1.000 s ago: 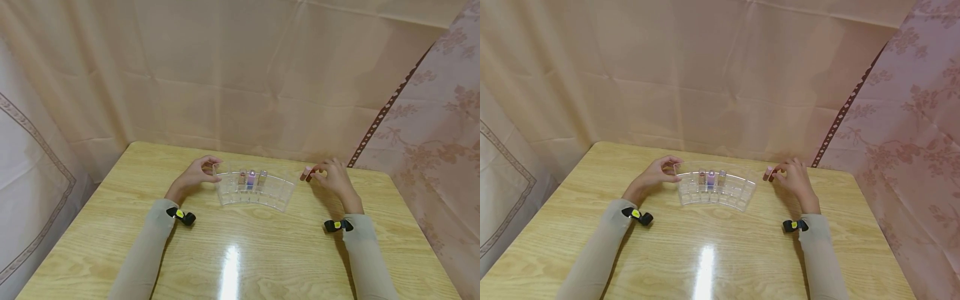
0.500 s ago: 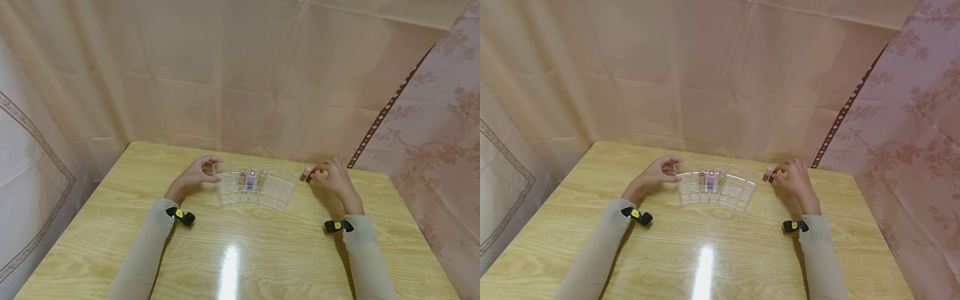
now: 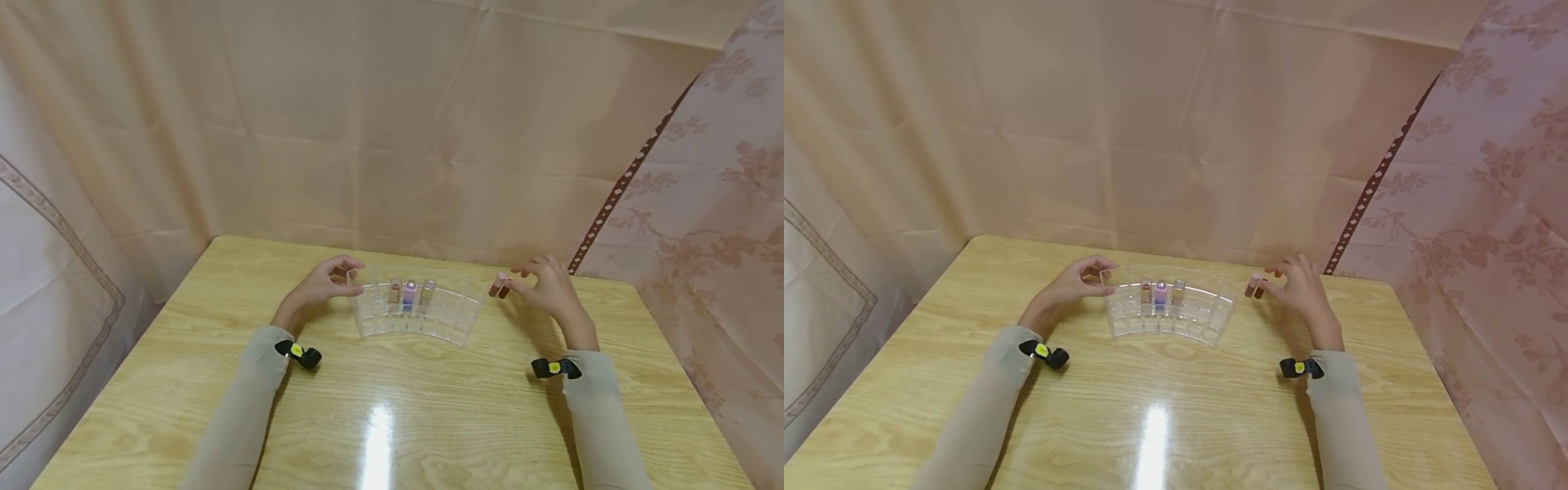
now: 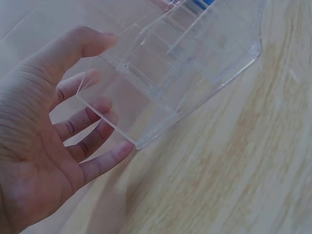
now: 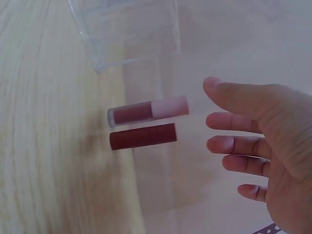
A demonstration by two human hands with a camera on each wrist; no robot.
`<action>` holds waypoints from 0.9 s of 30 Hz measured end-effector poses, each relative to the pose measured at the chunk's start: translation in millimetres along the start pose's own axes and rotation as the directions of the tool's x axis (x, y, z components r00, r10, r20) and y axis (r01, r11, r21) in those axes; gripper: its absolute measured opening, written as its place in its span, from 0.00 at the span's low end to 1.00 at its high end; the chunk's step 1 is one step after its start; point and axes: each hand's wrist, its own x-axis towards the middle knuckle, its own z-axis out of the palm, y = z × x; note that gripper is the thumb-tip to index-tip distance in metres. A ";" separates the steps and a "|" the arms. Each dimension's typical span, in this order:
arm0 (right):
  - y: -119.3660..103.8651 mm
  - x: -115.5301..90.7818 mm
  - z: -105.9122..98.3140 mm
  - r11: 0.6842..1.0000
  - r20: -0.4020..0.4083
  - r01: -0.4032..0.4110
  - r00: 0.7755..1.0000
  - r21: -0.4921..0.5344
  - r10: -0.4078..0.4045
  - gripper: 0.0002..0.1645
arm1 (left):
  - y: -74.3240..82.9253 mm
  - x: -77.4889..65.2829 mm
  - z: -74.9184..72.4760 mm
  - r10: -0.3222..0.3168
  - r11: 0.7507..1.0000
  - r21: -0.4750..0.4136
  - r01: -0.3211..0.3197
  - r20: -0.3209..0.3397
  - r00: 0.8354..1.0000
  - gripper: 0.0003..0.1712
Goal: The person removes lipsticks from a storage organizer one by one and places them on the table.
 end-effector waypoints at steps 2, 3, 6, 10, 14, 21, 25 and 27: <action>-4.0 0.1 -3.0 1.000 0.001 -0.005 1.000 0.012 0.005 0.25 | -0.4 -0.5 -0.7 0.004 1.000 -0.003 -0.004 0.004 1.000 0.30; -6.5 -0.1 -4.6 1.000 0.000 -0.005 1.000 0.021 0.005 0.25 | -0.8 -0.2 -0.9 0.008 1.000 -0.006 -0.008 0.006 1.000 0.31; -14.5 -0.6 -8.7 0.999 -0.006 0.018 1.000 0.048 -0.018 0.25 | -1.9 1.1 -1.6 0.026 1.000 -0.001 -0.026 0.014 1.000 0.30; -30.3 0.8 -11.5 0.989 -0.053 0.106 0.993 0.101 -0.101 0.21 | -1.2 2.4 -2.4 0.028 1.000 0.002 -0.028 0.022 0.999 0.30; -52.1 5.1 -8.7 0.966 -0.115 0.228 0.970 0.119 -0.215 0.18 | -0.3 3.8 -2.3 0.003 1.000 0.013 -0.003 0.038 0.999 0.30; -93.1 12.0 5.2 0.945 -0.044 0.289 0.957 0.151 -0.285 0.16 | -3.2 7.6 -1.8 0.003 1.000 0.025 -0.005 0.057 0.998 0.28; -108.0 15.3 16.6 0.930 -0.015 0.337 0.941 0.146 -0.338 0.16 | -5.7 9.4 -3.1 0.041 0.999 0.026 -0.043 0.051 0.998 0.27; -113.3 15.9 21.9 0.923 -0.011 0.356 0.934 0.145 -0.358 0.16 | -7.4 9.4 -3.5 0.055 0.998 0.023 -0.056 0.046 0.997 0.27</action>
